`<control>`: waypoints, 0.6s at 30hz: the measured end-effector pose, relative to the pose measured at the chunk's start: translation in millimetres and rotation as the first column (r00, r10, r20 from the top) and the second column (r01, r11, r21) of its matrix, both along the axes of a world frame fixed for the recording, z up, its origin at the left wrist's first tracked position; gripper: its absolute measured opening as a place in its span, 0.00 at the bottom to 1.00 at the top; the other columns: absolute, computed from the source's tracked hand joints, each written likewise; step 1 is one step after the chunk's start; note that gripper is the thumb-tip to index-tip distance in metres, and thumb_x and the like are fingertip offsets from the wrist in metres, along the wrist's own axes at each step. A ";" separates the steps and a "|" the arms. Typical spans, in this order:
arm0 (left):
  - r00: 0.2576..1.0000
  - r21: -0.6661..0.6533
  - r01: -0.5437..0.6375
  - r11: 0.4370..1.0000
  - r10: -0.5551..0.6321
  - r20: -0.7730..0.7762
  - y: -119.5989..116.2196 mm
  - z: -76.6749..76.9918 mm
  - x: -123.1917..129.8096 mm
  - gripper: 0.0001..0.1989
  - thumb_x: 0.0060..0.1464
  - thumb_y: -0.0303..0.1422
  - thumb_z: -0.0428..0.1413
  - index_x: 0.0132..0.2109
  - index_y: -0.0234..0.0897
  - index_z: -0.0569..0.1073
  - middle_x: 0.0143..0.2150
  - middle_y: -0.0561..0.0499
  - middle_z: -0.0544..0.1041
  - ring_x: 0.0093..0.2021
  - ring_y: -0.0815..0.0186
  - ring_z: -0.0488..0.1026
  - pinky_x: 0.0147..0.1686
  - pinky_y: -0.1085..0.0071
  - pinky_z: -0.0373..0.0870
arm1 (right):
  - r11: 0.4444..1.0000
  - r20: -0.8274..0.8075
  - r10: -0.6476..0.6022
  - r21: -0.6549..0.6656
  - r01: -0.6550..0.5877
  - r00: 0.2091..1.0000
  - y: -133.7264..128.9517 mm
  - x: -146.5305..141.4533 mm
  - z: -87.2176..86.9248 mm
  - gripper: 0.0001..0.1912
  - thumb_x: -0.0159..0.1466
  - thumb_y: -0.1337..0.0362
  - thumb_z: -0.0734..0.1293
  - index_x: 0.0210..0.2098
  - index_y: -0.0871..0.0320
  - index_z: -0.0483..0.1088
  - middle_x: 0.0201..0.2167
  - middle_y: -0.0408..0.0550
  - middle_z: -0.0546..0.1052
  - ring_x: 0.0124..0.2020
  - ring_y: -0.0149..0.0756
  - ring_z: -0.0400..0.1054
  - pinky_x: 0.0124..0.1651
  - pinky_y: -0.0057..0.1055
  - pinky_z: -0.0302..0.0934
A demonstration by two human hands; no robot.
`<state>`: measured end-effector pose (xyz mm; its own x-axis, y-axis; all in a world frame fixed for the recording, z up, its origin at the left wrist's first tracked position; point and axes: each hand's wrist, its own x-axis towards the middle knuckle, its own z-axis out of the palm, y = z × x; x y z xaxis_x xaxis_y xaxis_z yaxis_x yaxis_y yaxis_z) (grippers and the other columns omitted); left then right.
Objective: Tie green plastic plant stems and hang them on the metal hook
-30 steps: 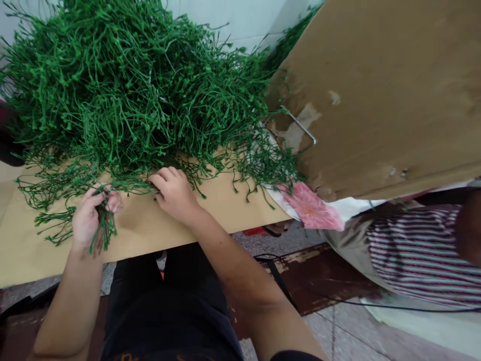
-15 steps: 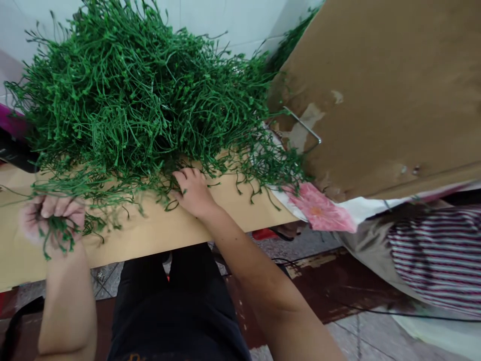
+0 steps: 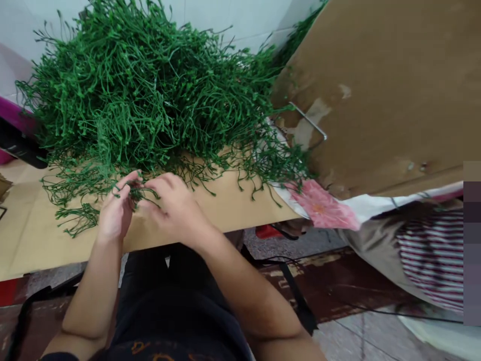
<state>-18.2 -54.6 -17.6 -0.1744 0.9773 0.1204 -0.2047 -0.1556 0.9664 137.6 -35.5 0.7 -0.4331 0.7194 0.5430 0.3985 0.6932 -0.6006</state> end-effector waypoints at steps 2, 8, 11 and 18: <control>0.998 -0.013 0.058 0.998 -0.058 -0.001 -0.4 1.6 9.0 0.15 0.58 0.38 0.48 0.47 0.40 0.74 0.54 0.49 0.73 0.56 0.64 0.68 0.57 0.65 0.62 | 0.998 0.020 0.043 -0.042 -0.042 0.999 -4.1 -10.3 -4.6 0.19 0.61 0.57 0.63 0.47 0.63 0.65 0.44 0.58 0.70 0.48 0.43 0.63 0.50 0.41 0.62; 0.994 -0.110 0.098 0.989 -0.091 0.067 -0.9 13.7 19.0 0.19 0.58 0.42 0.45 0.48 0.38 0.73 0.57 0.47 0.72 0.59 0.60 0.66 0.59 0.60 0.62 | 0.994 0.010 0.040 -0.098 -0.039 0.999 3.3 -12.4 -14.7 0.09 0.62 0.62 0.62 0.39 0.61 0.68 0.38 0.54 0.73 0.42 0.41 0.65 0.46 0.41 0.61; 0.980 -0.136 0.105 0.985 -0.079 0.185 -0.2 13.4 17.9 0.20 0.58 0.42 0.45 0.48 0.36 0.74 0.56 0.46 0.72 0.58 0.60 0.67 0.60 0.59 0.60 | 0.988 -0.123 0.080 -0.120 -0.095 0.989 5.4 -7.3 -12.3 0.10 0.62 0.60 0.62 0.38 0.60 0.67 0.35 0.51 0.73 0.39 0.37 0.66 0.44 0.38 0.62; 0.987 -0.091 0.074 0.993 -0.059 0.151 -1.0 9.8 17.1 0.15 0.57 0.41 0.50 0.45 0.42 0.76 0.56 0.53 0.72 0.61 0.60 0.63 0.62 0.62 0.56 | 0.998 -0.122 -0.064 -0.034 0.060 0.990 10.4 -16.4 -13.9 0.15 0.59 0.57 0.65 0.41 0.60 0.67 0.40 0.55 0.71 0.45 0.42 0.61 0.48 0.41 0.59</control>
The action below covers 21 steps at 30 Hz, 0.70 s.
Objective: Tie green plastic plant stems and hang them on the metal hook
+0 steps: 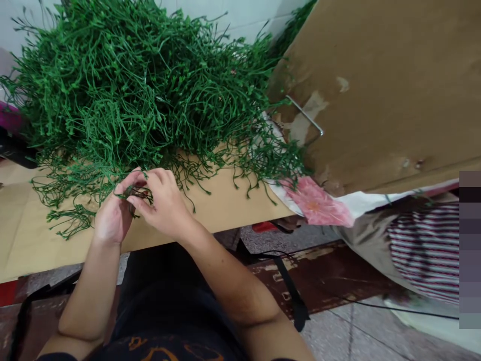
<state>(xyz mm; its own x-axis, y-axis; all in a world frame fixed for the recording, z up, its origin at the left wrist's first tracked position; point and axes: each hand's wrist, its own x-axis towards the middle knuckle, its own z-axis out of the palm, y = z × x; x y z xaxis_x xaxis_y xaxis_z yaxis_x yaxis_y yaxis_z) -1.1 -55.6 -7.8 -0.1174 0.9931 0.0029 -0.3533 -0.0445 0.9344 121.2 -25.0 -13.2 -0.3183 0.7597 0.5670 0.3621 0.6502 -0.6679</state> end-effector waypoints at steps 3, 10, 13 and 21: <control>0.999 0.031 0.036 0.999 -0.035 -0.012 -1.0 -1.1 -1.4 0.16 0.57 0.42 0.50 0.47 0.43 0.76 0.57 0.53 0.71 0.62 0.61 0.62 0.62 0.63 0.56 | 0.997 0.003 0.079 -0.004 -0.079 0.997 1.7 -3.4 -0.6 0.09 0.60 0.61 0.64 0.37 0.59 0.68 0.36 0.52 0.73 0.40 0.40 0.63 0.45 0.39 0.59; 0.960 0.092 -0.055 0.994 0.078 -0.268 2.0 -19.4 -10.7 0.20 0.57 0.47 0.48 0.45 0.39 0.76 0.49 0.47 0.76 0.51 0.62 0.71 0.53 0.64 0.66 | 0.973 -0.154 0.169 -0.133 -0.190 0.973 0.2 3.2 2.9 0.06 0.61 0.67 0.61 0.34 0.60 0.68 0.31 0.48 0.71 0.34 0.32 0.66 0.39 0.30 0.61; 0.914 0.155 -0.035 0.987 0.094 -0.394 4.4 -21.5 -11.7 0.19 0.56 0.46 0.48 0.43 0.39 0.76 0.46 0.48 0.77 0.48 0.64 0.72 0.50 0.66 0.67 | 0.981 -0.090 0.132 -0.132 -0.143 0.987 -0.4 7.3 4.0 0.06 0.61 0.67 0.60 0.32 0.61 0.68 0.31 0.50 0.71 0.36 0.34 0.65 0.40 0.33 0.61; 0.863 0.199 -0.032 0.979 0.128 -0.490 10.0 -18.1 -9.0 0.17 0.51 0.46 0.55 0.33 0.36 0.78 0.33 0.49 0.76 0.37 0.67 0.72 0.41 0.71 0.67 | 0.989 -0.007 0.037 -0.143 -0.037 0.999 -3.2 9.3 4.7 0.08 0.61 0.62 0.62 0.33 0.61 0.67 0.31 0.51 0.69 0.34 0.34 0.63 0.38 0.33 0.61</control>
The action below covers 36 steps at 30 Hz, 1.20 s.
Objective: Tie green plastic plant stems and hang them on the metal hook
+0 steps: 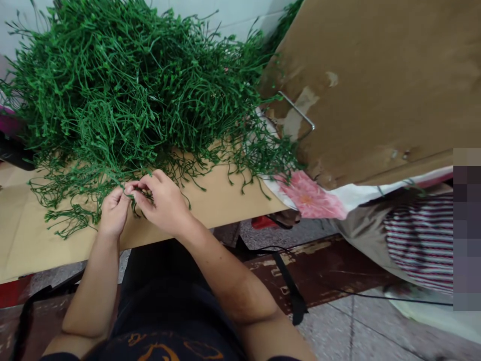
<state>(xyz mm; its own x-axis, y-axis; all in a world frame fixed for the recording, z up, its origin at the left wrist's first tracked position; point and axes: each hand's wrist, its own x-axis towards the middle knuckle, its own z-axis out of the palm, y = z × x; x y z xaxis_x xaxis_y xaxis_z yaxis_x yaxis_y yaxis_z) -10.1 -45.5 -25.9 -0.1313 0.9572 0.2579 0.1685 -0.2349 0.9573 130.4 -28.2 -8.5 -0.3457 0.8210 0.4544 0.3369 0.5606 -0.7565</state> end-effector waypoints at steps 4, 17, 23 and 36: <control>0.997 0.002 -0.077 0.997 0.077 0.013 2.9 -7.3 -1.6 0.18 0.48 0.47 0.56 0.25 0.36 0.77 0.27 0.51 0.73 0.32 0.69 0.66 0.37 0.71 0.65 | 0.992 -0.098 0.089 -0.081 -0.097 0.991 2.6 -8.6 -9.6 0.09 0.59 0.60 0.63 0.29 0.58 0.61 0.32 0.50 0.70 0.38 0.36 0.66 0.39 0.33 0.61; 0.999 0.005 -0.040 0.999 0.040 -0.003 8.5 -9.2 -4.9 0.16 0.54 0.43 0.53 0.34 0.38 0.79 0.34 0.49 0.76 0.36 0.68 0.70 0.41 0.71 0.66 | 0.785 -0.565 -0.036 -0.526 -0.326 0.824 22.2 -19.7 -23.6 0.15 0.48 0.63 0.69 0.21 0.57 0.56 0.18 0.36 0.61 0.22 0.24 0.59 0.27 0.26 0.57; 0.988 0.132 -0.042 0.990 0.060 -0.140 9.0 -9.3 -3.5 0.15 0.56 0.40 0.51 0.34 0.38 0.78 0.34 0.49 0.76 0.38 0.67 0.70 0.43 0.69 0.66 | 0.635 -0.623 -0.092 -0.638 -0.437 0.777 23.6 -16.6 -13.1 0.18 0.49 0.56 0.70 0.25 0.56 0.57 0.17 0.32 0.59 0.14 0.18 0.44 0.16 0.22 0.40; 0.987 0.039 -0.037 0.999 0.043 -0.153 8.3 -14.1 -3.4 0.11 0.54 0.37 0.52 0.30 0.36 0.74 0.28 0.51 0.73 0.32 0.69 0.68 0.37 0.71 0.65 | 0.705 -0.577 0.000 -0.579 -0.409 0.817 20.6 -17.0 -18.0 0.25 0.50 0.43 0.67 0.20 0.58 0.58 0.15 0.33 0.52 0.16 0.19 0.44 0.18 0.24 0.40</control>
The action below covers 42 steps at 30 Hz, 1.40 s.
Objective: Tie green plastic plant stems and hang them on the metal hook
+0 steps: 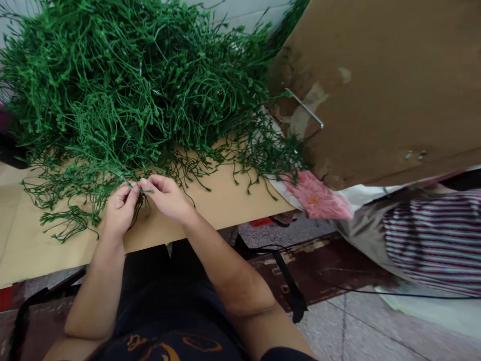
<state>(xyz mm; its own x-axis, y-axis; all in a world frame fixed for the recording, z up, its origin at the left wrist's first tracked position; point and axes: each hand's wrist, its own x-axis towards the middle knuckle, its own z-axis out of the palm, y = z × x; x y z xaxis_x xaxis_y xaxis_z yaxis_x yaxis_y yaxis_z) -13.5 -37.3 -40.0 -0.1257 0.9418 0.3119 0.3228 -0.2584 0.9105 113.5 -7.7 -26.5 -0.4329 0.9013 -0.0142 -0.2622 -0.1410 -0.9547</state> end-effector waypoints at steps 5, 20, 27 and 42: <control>0.990 -0.164 0.109 0.980 -0.093 0.103 -1.2 -2.1 -0.8 0.09 0.53 0.38 0.54 0.34 0.36 0.71 0.26 0.55 0.69 0.27 0.71 0.64 0.31 0.74 0.63 | 0.981 -0.070 -0.046 -0.194 0.031 0.996 -2.3 2.5 2.5 0.26 0.45 0.41 0.69 0.23 0.57 0.59 0.14 0.31 0.55 0.12 0.17 0.40 0.14 0.22 0.33; 0.940 -0.201 0.266 0.943 -0.207 0.273 -5.6 2.6 2.8 0.14 0.46 0.44 0.58 0.33 0.37 0.72 0.30 0.52 0.72 0.32 0.69 0.67 0.37 0.71 0.66 | 0.992 0.007 -0.127 0.021 0.127 0.992 -5.0 1.4 6.0 0.26 0.48 0.42 0.68 0.18 0.58 0.58 0.16 0.36 0.55 0.19 0.21 0.48 0.18 0.24 0.41; 0.942 -0.222 0.254 0.941 -0.189 0.276 -3.2 -2.9 4.1 0.18 0.46 0.47 0.57 0.24 0.36 0.69 0.23 0.54 0.67 0.26 0.70 0.63 0.31 0.71 0.65 | 0.991 0.040 -0.122 0.059 0.120 0.992 -4.3 -0.4 0.9 0.26 0.49 0.42 0.67 0.20 0.58 0.59 0.16 0.37 0.60 0.19 0.22 0.52 0.19 0.23 0.45; 0.728 -0.055 0.330 0.942 -0.217 0.650 -12.2 13.0 -2.1 0.17 0.50 0.44 0.56 0.23 0.37 0.65 0.19 0.56 0.61 0.20 0.73 0.59 0.22 0.73 0.58 | 0.966 -0.167 -0.258 -0.075 0.248 0.952 19.6 29.3 25.1 0.30 0.56 0.46 0.65 0.17 0.57 0.42 0.13 0.33 0.46 0.13 0.19 0.38 0.15 0.24 0.34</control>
<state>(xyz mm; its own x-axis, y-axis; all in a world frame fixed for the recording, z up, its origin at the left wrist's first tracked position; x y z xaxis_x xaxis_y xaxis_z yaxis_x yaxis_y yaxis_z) -15.6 -49.5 -27.0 0.0318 0.9942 0.1030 -0.3970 -0.0820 0.9142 142.8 12.0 -1.4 -0.1907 0.9816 -0.0093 -0.4568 -0.0971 -0.8843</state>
